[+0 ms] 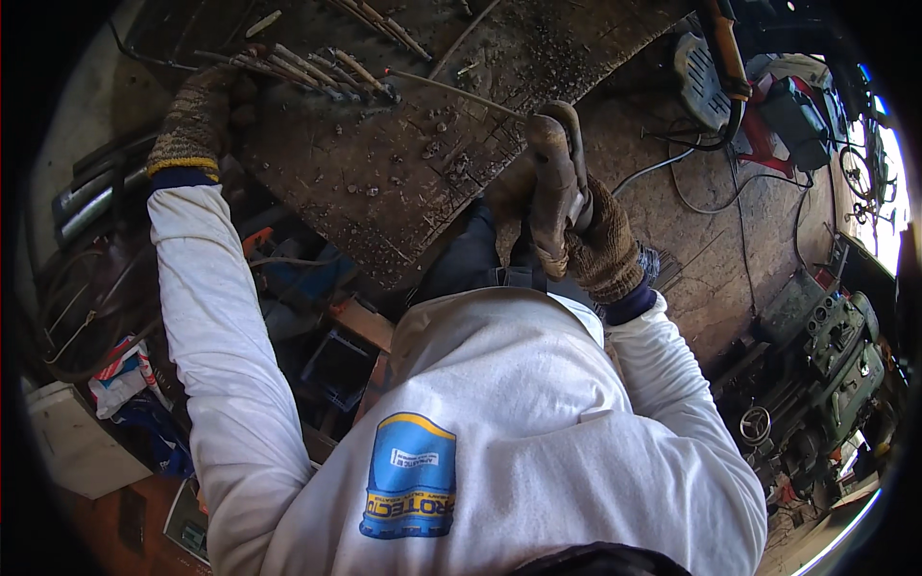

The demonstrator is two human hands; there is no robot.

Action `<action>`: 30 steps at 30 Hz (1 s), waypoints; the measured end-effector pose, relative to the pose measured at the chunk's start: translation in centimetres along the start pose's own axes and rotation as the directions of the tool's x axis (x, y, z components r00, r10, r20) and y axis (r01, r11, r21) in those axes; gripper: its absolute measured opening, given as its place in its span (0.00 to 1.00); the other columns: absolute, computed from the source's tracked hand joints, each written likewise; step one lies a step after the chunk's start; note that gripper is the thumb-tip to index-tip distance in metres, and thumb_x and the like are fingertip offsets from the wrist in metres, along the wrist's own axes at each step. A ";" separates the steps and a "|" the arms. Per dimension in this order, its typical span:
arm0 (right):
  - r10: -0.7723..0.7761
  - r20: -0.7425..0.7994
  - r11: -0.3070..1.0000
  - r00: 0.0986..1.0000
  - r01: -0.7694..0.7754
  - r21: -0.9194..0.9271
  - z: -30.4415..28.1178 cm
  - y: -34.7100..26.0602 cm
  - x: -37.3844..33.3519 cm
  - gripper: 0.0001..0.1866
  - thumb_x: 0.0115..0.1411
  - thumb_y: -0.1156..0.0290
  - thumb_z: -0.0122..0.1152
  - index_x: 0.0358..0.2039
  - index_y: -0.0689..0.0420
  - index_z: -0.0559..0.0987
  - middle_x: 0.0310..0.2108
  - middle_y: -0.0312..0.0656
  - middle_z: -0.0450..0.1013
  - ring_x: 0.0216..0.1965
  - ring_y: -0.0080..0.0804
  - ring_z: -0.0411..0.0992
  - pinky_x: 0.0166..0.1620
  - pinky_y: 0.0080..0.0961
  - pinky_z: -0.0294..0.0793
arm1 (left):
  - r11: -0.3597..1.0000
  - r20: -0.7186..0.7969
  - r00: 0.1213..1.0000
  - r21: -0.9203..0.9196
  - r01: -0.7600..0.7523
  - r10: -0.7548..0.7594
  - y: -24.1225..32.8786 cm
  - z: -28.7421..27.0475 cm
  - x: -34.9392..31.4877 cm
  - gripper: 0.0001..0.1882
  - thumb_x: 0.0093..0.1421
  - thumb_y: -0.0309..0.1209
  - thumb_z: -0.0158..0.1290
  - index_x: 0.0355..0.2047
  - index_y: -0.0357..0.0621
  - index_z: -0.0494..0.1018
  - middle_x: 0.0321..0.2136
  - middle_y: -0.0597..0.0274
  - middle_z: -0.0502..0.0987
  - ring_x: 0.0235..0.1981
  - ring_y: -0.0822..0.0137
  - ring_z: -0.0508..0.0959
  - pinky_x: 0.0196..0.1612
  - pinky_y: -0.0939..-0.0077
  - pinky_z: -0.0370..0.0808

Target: The person uses a welding tool to fuse several metal rods onto a larger metal plate, holding the rods in place and striking an arc to weld them together on a workbench.

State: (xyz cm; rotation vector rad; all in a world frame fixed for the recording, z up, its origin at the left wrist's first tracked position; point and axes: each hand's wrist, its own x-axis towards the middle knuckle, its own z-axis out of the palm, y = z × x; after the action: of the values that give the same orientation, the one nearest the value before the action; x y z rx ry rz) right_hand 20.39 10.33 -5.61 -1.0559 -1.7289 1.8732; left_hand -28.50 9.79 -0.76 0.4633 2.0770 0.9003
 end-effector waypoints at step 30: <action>-0.343 0.001 0.814 0.939 0.298 -0.499 0.4 0.0 0.7 0.18 0.58 0.62 0.65 0.42 0.57 0.72 0.29 0.43 0.75 0.27 0.34 0.76 0.27 0.26 0.76 | 0.995 0.008 1.000 0.102 -0.006 0.006 -0.3 -0.8 -0.7 0.17 0.62 0.47 0.53 0.44 0.54 0.79 0.26 0.75 0.74 0.22 0.79 0.70 0.22 0.82 0.66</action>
State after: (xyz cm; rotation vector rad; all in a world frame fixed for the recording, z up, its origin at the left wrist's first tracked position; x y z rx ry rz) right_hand 19.64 10.52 -5.81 -0.9153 -2.2335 1.1835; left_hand -28.69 8.82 -0.25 0.5260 2.1228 0.7975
